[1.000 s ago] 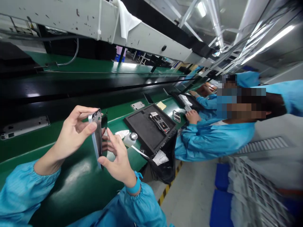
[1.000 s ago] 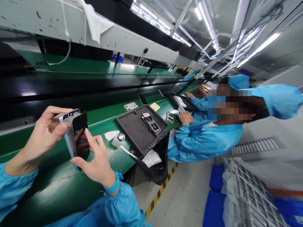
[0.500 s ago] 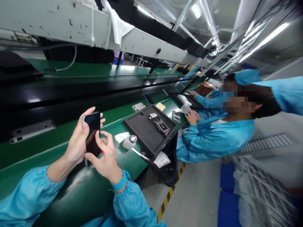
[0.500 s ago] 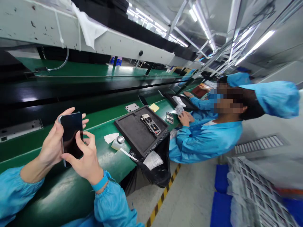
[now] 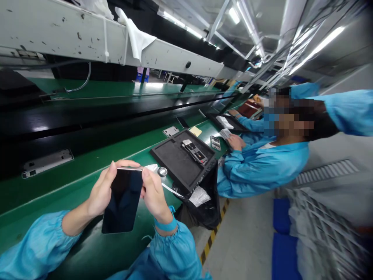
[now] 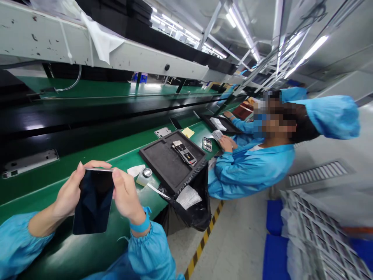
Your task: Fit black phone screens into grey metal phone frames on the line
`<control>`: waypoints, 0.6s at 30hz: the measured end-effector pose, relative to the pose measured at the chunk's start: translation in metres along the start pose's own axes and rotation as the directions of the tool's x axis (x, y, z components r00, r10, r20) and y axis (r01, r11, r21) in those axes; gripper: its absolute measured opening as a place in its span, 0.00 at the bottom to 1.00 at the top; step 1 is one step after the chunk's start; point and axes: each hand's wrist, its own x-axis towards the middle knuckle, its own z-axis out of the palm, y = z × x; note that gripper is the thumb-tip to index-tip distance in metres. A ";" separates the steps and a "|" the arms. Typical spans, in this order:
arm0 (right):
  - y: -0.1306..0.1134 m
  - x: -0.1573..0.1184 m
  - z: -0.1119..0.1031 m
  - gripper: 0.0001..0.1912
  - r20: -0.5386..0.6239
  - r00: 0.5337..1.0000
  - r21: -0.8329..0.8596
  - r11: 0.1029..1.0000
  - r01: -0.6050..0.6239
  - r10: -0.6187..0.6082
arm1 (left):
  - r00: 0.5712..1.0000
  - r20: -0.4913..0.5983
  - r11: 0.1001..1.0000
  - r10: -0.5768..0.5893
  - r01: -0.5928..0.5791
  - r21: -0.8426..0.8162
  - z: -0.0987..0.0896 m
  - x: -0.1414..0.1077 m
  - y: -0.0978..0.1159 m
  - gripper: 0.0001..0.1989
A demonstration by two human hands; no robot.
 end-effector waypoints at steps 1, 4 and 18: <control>-0.004 -0.005 0.000 0.36 0.002 1.000 -0.004 1.000 0.027 -0.027 | 1.000 0.019 1.000 0.010 -0.010 0.011 0.001 -0.003 0.002 0.27; -0.019 -0.014 0.000 0.34 0.036 0.994 -0.063 0.993 0.104 -0.102 | 0.996 0.019 0.990 0.084 -0.086 0.114 0.002 -0.013 0.004 0.27; 0.011 0.011 -0.007 0.40 0.028 0.994 0.024 0.994 -0.106 0.106 | 0.992 -0.120 0.985 -0.046 0.065 0.161 -0.003 0.008 -0.009 0.31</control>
